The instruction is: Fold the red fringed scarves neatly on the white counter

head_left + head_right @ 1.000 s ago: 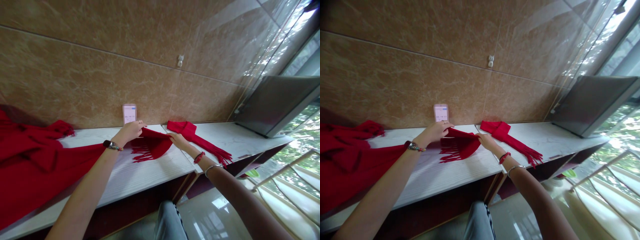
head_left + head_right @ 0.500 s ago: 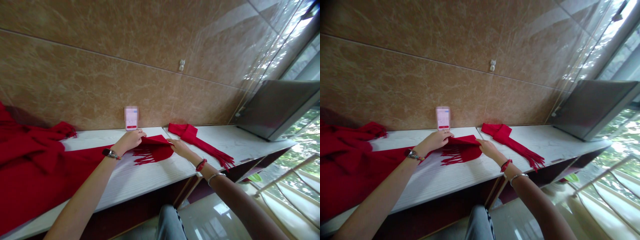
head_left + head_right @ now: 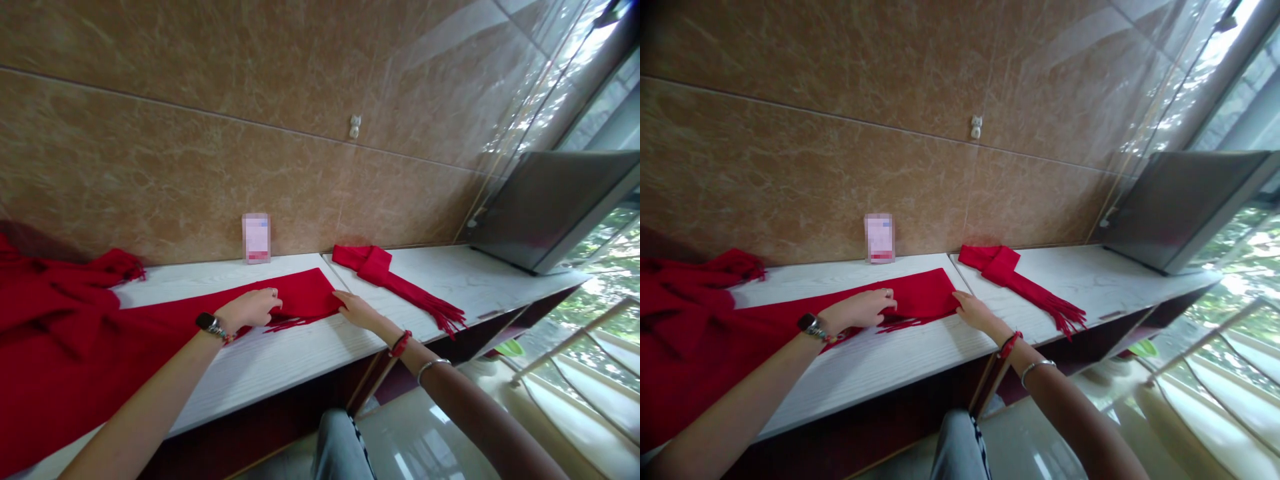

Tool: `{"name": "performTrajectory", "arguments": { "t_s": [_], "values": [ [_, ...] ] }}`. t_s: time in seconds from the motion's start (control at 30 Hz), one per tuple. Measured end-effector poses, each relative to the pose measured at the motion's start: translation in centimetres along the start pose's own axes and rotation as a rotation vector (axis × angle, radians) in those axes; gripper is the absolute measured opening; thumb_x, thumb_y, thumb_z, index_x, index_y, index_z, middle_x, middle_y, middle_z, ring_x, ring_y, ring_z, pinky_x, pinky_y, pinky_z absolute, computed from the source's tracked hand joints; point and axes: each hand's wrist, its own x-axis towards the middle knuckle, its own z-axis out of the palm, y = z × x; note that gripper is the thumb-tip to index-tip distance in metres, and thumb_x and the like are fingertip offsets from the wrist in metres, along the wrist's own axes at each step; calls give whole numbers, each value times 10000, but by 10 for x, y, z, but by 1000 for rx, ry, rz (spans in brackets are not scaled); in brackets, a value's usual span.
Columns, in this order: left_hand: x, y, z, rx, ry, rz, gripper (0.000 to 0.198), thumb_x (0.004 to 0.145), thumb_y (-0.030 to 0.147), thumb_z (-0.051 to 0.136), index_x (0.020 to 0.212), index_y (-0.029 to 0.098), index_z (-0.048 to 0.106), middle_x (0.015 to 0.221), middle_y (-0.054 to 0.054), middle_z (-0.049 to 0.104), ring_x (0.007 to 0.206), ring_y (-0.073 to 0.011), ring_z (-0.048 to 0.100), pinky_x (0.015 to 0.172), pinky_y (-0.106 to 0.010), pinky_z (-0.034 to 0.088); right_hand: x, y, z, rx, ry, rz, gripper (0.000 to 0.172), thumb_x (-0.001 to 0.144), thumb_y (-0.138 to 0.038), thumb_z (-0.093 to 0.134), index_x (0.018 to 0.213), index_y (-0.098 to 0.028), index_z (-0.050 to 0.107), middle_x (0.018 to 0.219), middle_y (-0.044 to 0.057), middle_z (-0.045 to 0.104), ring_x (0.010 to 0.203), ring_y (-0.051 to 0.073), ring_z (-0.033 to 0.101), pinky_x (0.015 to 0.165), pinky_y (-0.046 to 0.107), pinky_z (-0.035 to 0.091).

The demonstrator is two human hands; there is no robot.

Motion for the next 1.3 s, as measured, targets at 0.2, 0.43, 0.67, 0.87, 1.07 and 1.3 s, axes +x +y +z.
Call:
{"name": "performTrajectory", "arguments": {
  "t_s": [0.2, 0.43, 0.67, 0.87, 1.07, 1.3],
  "values": [
    [26, -6, 0, -211, 48, 98, 320, 877, 367, 369, 1014, 193, 600, 1065, -55, 594, 972, -159, 533, 897, -258, 384, 20, 10, -19, 60, -103, 39, 472, 794, -366, 542, 1216, -155, 518, 1344, 120, 425, 1227, 230, 395, 1006, 343, 336],
    [119, 11, 25, -226, 190, -49, 396, 887, 252, 319, 1265, 202, 426, 1434, -45, 283, 1319, -178, 202, 1059, -339, 193, 67, 1, 5, 38, 85, 321, 401, 812, -154, 464, 1204, -82, 503, 1127, 198, 594, 1057, 268, 552, 871, 372, 433],
    [169, -4, 27, -422, 123, -189, 406, 830, 421, 418, 1052, 113, 562, 1090, -151, 610, 1022, -289, 545, 833, -400, 419, 66, 8, 10, 161, 77, 408, 144, 699, -176, 599, 822, -148, 670, 683, 47, 679, 642, 186, 630, 550, 253, 460],
    [171, -22, -4, -694, 59, 7, 311, 752, 369, 518, 922, 120, 591, 933, -57, 657, 814, -178, 606, 707, -261, 462, 52, 8, -2, 264, 140, 328, 140, 753, -255, 554, 774, -170, 663, 618, -3, 642, 557, 128, 560, 495, 215, 397],
    [139, -26, -47, -901, 78, 67, 349, 672, 405, 636, 908, 152, 590, 887, -26, 639, 803, -156, 580, 722, -261, 446, 40, 5, -23, 349, 242, 261, 199, 734, -317, 564, 622, -160, 613, 550, 2, 578, 549, 132, 509, 495, 228, 353],
    [115, -21, -93, -1212, 393, 79, 388, 613, 441, 688, 838, 158, 546, 789, 14, 600, 702, -130, 560, 664, -263, 444, 56, -26, -101, 465, 455, 178, 140, 644, -279, 645, 697, -158, 601, 578, -14, 574, 551, 121, 513, 496, 218, 361]
  ]
}}
